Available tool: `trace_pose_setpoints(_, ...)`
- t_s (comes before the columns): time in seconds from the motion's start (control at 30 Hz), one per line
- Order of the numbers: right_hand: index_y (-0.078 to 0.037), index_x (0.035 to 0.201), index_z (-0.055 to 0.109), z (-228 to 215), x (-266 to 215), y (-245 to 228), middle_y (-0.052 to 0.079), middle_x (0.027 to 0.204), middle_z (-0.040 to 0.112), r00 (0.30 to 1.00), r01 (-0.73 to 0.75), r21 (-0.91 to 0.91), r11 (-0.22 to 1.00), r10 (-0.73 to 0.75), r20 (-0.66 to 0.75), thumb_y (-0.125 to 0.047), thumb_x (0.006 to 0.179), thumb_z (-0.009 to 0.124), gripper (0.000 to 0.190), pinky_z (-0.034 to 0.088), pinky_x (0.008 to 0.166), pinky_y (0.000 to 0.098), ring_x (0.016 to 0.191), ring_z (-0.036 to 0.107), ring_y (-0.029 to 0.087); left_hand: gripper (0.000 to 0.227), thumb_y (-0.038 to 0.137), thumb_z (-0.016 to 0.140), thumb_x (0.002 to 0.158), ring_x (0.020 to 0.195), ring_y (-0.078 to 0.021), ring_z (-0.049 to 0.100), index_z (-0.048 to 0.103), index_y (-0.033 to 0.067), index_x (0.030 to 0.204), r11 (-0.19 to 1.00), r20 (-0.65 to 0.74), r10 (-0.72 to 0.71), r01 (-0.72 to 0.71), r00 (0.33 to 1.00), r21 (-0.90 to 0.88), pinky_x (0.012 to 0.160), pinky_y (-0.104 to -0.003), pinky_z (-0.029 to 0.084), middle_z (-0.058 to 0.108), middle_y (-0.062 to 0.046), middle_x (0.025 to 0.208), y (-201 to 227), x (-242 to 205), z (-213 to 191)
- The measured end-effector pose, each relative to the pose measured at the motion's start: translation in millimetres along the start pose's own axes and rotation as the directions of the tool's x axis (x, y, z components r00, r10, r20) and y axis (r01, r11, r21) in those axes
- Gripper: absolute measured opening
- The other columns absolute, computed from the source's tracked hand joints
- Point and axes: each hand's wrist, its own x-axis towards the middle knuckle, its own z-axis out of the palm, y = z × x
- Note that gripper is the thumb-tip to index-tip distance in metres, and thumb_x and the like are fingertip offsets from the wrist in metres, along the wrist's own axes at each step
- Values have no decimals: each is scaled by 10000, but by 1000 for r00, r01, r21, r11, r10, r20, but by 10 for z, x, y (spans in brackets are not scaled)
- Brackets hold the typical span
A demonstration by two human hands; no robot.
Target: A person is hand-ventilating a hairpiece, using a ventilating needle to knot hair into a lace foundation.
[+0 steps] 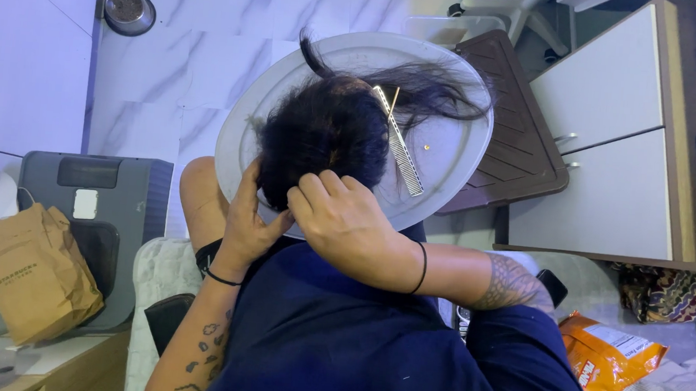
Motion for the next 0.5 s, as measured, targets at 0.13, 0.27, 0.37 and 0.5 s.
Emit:
trace_pose_setpoints(0.13, -58, 831, 643, 46, -4, -72, 71, 739, 503, 999, -3, -46, 999, 6, 52, -21, 896, 508, 154, 412, 509, 348, 647, 539, 256, 960, 362, 903, 738, 1269, -312, 571, 394, 107, 1510, 997, -7, -34, 35, 999, 76, 1124, -494, 418, 598, -150, 1326, 40, -9, 29)
trace_pose_setpoints(0.27, -54, 817, 634, 73, 0, -123, 63, 738, 493, 993, -34, -88, 996, 44, 114, -14, 859, 517, 131, 420, 481, 314, 649, 549, 236, 983, 339, 919, 701, 1271, -308, 574, 402, 112, 1506, 995, -35, -39, 42, 999, 86, 1125, -490, 428, 598, -140, 1336, 21, -31, 47)
trace_pose_setpoints(0.37, -58, 804, 619, 136, -16, -130, 65, 744, 489, 988, -61, -95, 994, 74, 134, -30, 840, 539, 92, 440, 478, 298, 666, 561, 235, 1002, 327, 924, 686, 1277, -313, 570, 397, 119, 1512, 994, -33, -51, 54, 998, 96, 1128, -490, 433, 592, -137, 1347, 9, -37, 42)
trace_pose_setpoints(0.5, -64, 781, 610, 172, -24, -122, 68, 751, 493, 985, -78, -73, 994, 89, 149, -42, 818, 571, 58, 466, 472, 282, 693, 581, 241, 1037, 317, 934, 663, 1287, -304, 560, 386, 135, 1525, 993, -28, -81, 83, 996, 88, 1137, -483, 429, 580, -117, 1361, 15, -45, 35)
